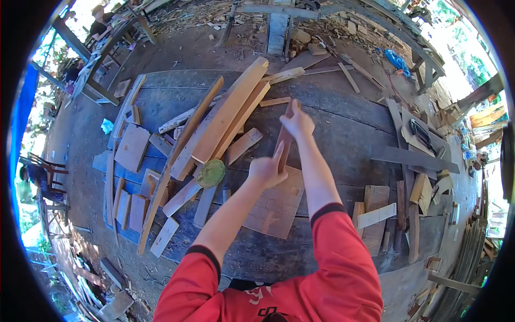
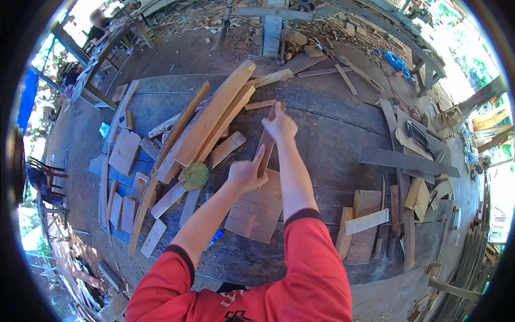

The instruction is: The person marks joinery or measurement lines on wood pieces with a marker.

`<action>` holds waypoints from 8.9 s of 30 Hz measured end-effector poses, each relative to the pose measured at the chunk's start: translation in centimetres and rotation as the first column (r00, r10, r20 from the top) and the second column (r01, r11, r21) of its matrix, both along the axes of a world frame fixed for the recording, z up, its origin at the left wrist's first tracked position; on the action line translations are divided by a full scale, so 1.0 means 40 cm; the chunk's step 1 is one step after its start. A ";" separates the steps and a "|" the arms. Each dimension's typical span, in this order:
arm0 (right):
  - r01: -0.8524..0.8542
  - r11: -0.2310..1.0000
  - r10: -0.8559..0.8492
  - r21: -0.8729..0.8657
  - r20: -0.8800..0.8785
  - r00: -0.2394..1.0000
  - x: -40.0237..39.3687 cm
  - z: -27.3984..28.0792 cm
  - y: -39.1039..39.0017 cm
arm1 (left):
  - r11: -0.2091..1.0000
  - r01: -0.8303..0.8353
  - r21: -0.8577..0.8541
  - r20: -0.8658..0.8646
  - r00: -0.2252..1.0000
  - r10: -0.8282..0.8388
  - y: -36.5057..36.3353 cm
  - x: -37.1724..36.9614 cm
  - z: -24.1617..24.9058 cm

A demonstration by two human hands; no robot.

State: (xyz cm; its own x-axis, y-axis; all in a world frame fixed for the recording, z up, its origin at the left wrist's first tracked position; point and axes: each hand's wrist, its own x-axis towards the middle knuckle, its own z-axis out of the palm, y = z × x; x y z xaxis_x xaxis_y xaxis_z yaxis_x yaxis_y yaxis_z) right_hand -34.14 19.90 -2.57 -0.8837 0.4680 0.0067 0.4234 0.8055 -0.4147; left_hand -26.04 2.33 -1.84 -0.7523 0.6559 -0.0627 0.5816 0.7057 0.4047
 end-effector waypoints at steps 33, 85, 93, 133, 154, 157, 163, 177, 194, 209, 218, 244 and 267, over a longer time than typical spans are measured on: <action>0.109 0.992 -0.116 -0.064 -0.120 0.986 0.318 -0.022 -0.140 | 0.980 0.188 -0.063 0.169 0.970 -0.175 -0.121 0.244 0.022; 0.039 0.995 -0.052 -0.090 -0.154 0.987 0.361 0.100 -0.097 | 0.993 0.102 -0.065 -0.009 0.995 -0.103 -0.121 0.310 0.122; 0.075 0.991 -0.076 -0.107 -0.005 0.997 0.730 0.010 -0.365 | 0.982 0.188 0.009 0.143 0.972 -0.187 -0.386 0.635 0.061; 0.176 0.963 -0.171 -0.206 0.042 0.984 0.903 0.036 -0.416 | 0.960 0.275 0.052 0.188 0.941 -0.280 -0.438 0.778 0.052; 0.138 0.990 -0.138 -0.024 -0.015 0.990 0.113 -0.001 0.169 | 0.977 0.204 -0.056 0.060 0.978 -0.201 0.149 0.016 0.063; 0.143 0.989 -0.145 -0.033 -0.074 0.987 0.152 0.043 0.134 | 0.987 0.161 0.007 0.084 0.983 -0.161 0.110 0.067 0.111; 0.101 0.990 -0.122 -0.101 -0.240 0.963 0.471 0.051 -0.108 | 0.978 0.194 0.079 0.026 0.980 -0.197 -0.128 0.382 0.070; 0.091 0.989 -0.104 -0.118 -0.111 0.988 0.782 -0.006 -0.443 | 0.977 0.211 0.004 0.183 0.961 -0.208 -0.449 0.673 0.012; 0.151 0.989 -0.149 -0.002 -0.164 0.975 0.145 0.041 0.045 | 0.992 0.078 -0.094 0.070 0.995 -0.071 0.054 0.084 0.081; 0.091 0.996 -0.083 0.013 -0.292 0.953 0.767 -0.010 -0.526 | 0.981 0.177 0.076 0.092 0.979 -0.184 -0.544 0.660 0.020; 0.152 0.986 -0.155 -0.066 -0.053 0.986 0.648 0.016 -0.411 | 0.982 0.185 0.050 0.113 0.975 -0.189 -0.433 0.531 0.013; 0.098 0.989 -0.109 -0.113 -0.094 0.990 0.622 0.020 -0.443 | 0.989 0.124 0.084 0.038 0.991 -0.128 -0.470 0.534 0.048; 0.138 0.987 -0.136 -0.082 0.040 0.990 0.001 -0.009 -0.071 | 0.985 0.107 -0.138 -0.015 0.994 -0.110 -0.100 -0.082 0.051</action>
State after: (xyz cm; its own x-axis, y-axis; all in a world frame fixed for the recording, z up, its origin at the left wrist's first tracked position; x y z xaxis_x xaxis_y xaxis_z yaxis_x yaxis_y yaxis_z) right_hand -34.10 17.06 -2.92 -0.8102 0.5823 -0.0667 0.5424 0.7018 -0.4618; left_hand -29.34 -1.67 0.20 -0.6794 0.7201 -0.1411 0.6657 0.6857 0.2945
